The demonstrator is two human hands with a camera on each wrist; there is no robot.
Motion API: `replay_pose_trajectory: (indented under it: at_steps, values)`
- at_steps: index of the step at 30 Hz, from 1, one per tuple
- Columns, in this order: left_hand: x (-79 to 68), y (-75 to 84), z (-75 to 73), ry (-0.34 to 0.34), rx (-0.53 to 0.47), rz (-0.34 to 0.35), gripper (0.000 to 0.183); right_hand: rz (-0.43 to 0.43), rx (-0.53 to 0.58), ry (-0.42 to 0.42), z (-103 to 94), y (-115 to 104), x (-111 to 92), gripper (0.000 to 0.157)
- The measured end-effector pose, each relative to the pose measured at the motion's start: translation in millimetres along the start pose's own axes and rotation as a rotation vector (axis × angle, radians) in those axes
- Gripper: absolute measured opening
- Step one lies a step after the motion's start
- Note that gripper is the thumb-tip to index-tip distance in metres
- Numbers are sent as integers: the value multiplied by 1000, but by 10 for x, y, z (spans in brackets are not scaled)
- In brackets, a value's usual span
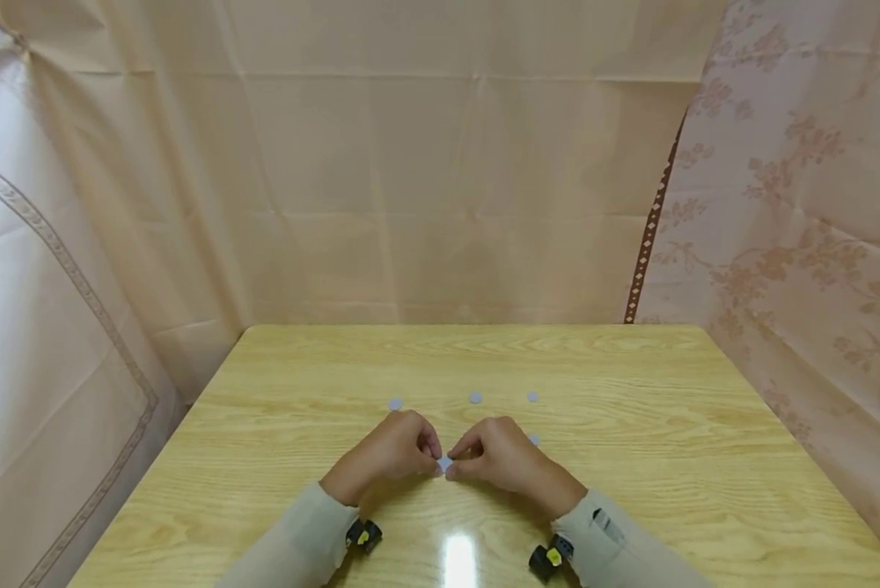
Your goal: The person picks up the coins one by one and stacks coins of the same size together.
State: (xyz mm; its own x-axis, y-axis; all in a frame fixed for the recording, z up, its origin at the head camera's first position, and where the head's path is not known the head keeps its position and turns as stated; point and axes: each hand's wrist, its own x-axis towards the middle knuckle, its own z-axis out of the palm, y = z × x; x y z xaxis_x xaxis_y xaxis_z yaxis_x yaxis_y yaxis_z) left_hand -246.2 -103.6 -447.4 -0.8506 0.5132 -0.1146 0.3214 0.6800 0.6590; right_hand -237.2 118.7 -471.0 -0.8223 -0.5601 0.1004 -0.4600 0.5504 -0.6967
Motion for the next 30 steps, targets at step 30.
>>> replay_pose_trajectory:
  at_steps: [30]
  values:
    - [14, -23, 6, -9, 8, 11, 16, -2, -38, 43, 22, -33, -19, 6]
